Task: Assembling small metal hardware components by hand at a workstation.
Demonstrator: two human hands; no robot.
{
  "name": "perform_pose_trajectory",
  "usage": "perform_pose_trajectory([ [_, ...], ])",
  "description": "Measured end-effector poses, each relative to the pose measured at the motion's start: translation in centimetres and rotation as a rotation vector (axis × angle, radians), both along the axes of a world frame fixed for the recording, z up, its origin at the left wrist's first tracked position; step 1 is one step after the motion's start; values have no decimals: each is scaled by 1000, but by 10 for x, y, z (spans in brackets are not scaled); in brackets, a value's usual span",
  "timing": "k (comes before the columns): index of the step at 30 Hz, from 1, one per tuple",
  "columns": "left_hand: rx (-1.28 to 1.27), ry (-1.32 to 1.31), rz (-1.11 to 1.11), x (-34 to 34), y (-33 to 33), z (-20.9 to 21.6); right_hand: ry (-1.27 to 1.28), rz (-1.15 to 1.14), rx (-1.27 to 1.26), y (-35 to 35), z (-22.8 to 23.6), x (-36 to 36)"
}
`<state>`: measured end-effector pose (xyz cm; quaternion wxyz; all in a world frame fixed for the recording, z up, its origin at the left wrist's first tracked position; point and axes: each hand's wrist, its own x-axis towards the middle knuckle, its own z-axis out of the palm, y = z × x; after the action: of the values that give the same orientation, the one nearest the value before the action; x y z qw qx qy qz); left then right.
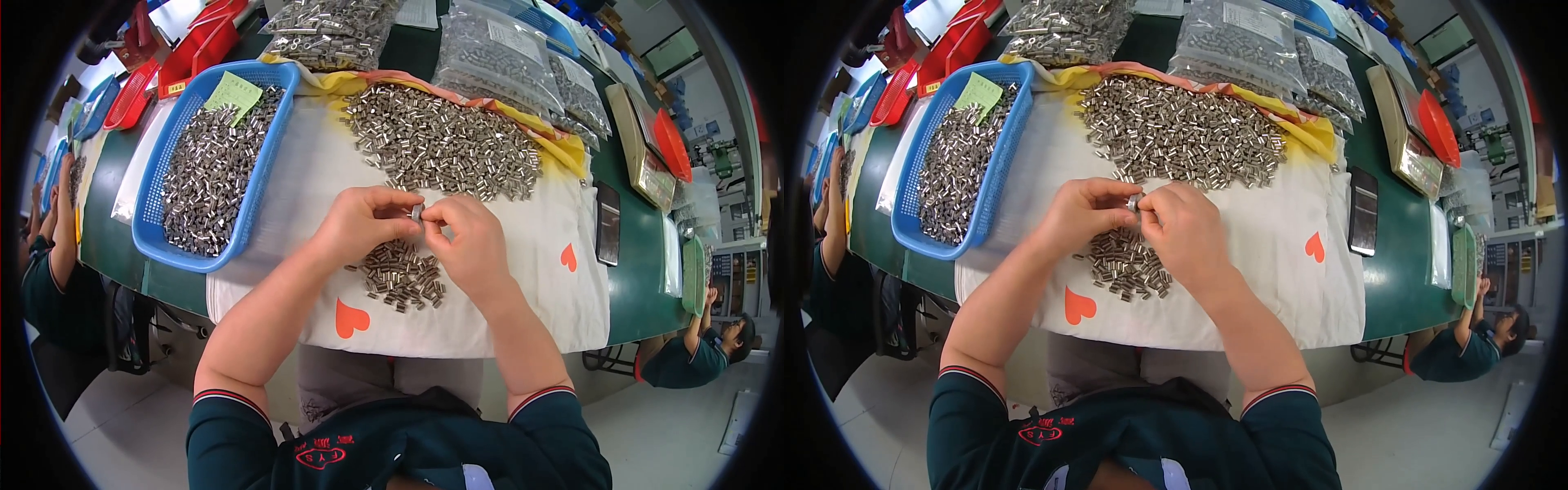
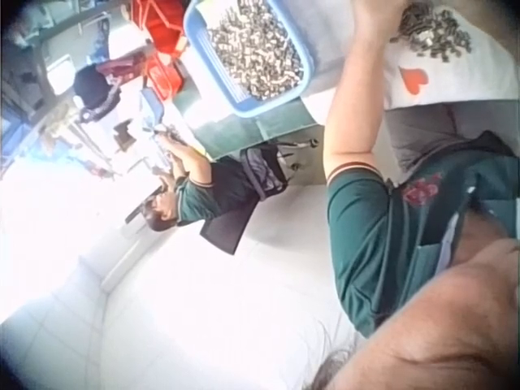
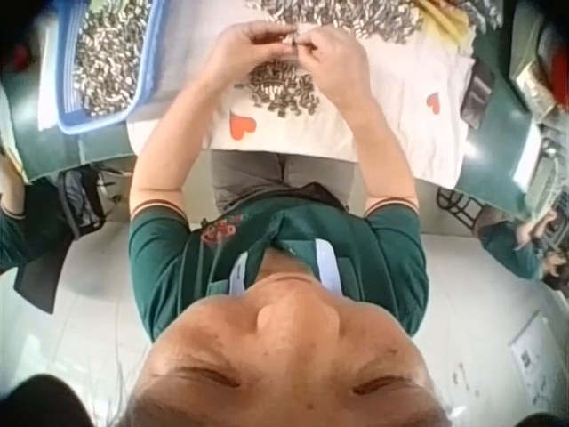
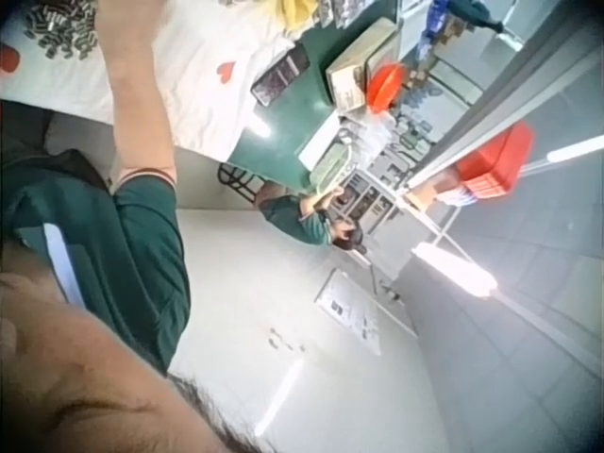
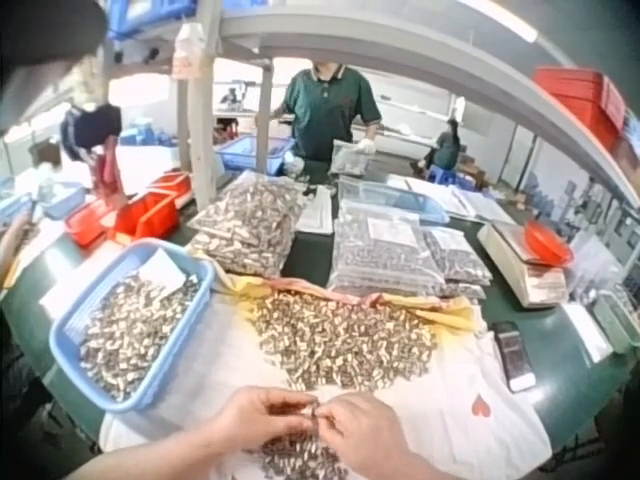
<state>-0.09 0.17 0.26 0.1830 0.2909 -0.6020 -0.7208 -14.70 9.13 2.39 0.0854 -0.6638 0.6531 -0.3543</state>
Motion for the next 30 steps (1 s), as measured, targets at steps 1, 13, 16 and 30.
perform_pose_trajectory([
  [1,-9,15,26,1,0,0,-19,-11,-28,-1,0,3],
  [13,55,83,-116,2,0,-2,-826,132,468,-6,-4,-28],
  [16,-34,54,-141,0,3,0,-749,68,416,-6,2,-42],
  [30,-339,-67,-337,0,7,7,222,-152,71,-19,-18,-33],
])
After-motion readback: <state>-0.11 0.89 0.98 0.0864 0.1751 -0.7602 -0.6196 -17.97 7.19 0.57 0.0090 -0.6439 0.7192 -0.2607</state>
